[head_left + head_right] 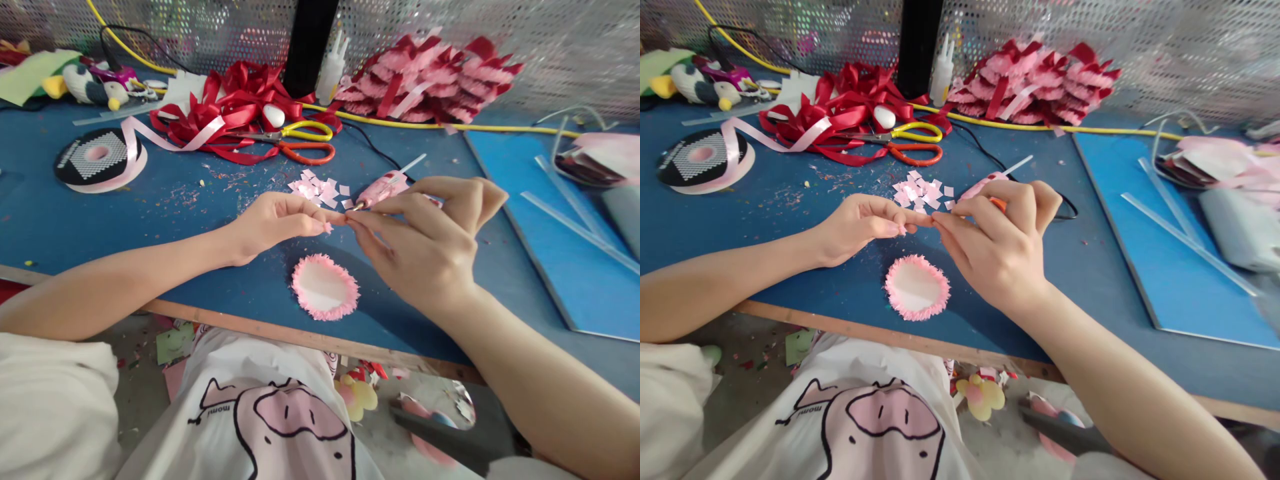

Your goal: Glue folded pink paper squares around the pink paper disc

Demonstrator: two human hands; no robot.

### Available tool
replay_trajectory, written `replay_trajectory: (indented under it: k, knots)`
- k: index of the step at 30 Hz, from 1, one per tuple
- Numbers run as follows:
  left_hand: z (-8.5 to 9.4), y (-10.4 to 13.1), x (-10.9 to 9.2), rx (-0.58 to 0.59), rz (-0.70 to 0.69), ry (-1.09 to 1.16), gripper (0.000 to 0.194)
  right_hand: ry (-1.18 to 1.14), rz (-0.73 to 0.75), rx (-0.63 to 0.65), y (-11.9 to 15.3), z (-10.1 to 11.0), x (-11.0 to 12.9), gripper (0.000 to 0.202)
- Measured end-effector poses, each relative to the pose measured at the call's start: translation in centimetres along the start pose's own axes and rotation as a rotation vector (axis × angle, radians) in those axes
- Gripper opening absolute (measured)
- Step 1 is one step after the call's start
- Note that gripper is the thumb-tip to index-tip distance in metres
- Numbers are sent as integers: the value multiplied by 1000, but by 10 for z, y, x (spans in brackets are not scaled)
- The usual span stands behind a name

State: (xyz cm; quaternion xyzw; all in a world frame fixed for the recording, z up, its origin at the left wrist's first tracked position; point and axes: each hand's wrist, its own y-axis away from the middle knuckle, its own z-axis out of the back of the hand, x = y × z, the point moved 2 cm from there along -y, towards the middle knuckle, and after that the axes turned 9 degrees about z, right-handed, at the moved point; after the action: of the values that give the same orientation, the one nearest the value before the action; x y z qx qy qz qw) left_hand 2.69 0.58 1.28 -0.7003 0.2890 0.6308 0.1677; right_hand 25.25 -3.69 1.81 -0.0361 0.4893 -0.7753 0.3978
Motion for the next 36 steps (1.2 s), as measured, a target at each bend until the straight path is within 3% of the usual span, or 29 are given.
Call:
replay_trajectory:
  k: [8,12,22,27,36]
  knots:
    - [1,0,-4,6,23,21,5,34,48,-29,-4,-1,2,13]
    - [1,2,-6,-16,20,29,6,20,-31,76,-4,-1,3,22]
    - [2,1,-5,-77,70,-24,13,-98,-158,116,-7,4,5,27]
    - [3,1,-4,-66,55,-11,11,-100,-121,29,-7,3,4,27]
    - [2,1,-6,-86,65,-46,14,-91,-138,62,-10,3,6,29]
